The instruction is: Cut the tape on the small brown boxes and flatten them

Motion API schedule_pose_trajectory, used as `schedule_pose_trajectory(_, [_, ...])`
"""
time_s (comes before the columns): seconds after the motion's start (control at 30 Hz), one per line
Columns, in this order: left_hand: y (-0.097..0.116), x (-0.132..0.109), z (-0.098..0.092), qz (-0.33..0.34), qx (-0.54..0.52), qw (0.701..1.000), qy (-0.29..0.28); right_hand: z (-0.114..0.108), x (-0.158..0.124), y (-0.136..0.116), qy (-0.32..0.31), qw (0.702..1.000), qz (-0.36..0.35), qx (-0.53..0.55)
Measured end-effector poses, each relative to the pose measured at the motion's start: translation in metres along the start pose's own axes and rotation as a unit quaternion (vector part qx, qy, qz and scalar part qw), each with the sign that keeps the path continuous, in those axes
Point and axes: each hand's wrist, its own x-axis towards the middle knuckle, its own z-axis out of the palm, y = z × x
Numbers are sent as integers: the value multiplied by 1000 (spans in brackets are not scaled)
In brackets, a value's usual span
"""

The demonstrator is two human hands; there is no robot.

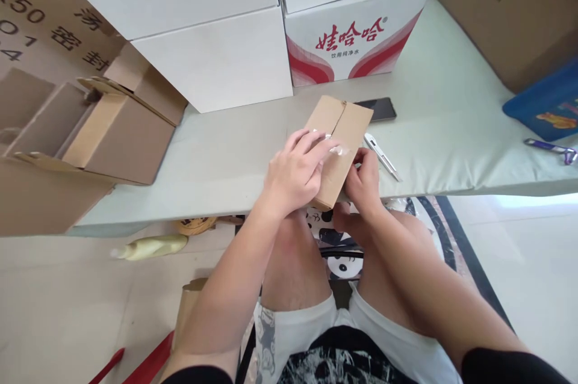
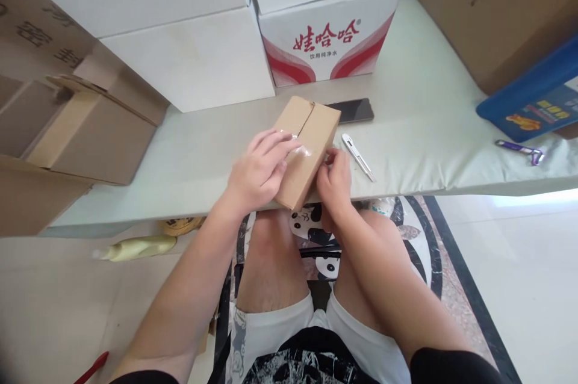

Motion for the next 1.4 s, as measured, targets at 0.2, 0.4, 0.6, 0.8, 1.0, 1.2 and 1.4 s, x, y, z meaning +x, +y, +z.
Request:
schedule_pose_trajectory(0.2, [1,2,-4,-10,-17,1000,-5,-7,-22,-8,27,991,-114,65])
schedule_pose_trajectory(0.4, [0,0,-10,-41,-44,998,-6,-12,-26,-22,16,974,-168,148])
schedule_pose_trajectory(0.6, [5,-2,-19,-65,-31,997,-25,-10,-33,-43,31,958,-262,112])
schedule_pose_trajectory(0.8, [15,-4,-37,-80,71,992,-61,-14,-35,-47,9,936,-342,77])
schedule_pose_trajectory(1.0, [4,-12,-50,-39,-49,998,-26,-19,-39,-38,-29,932,-353,80])
schedule_pose_trajectory(1.2, [7,-7,-49,-42,-200,979,18,-27,-38,-28,-33,933,-353,57])
schedule_pose_trajectory(1.4, [-2,13,-50,-88,-223,971,-18,-31,-34,-36,-27,927,-374,-11])
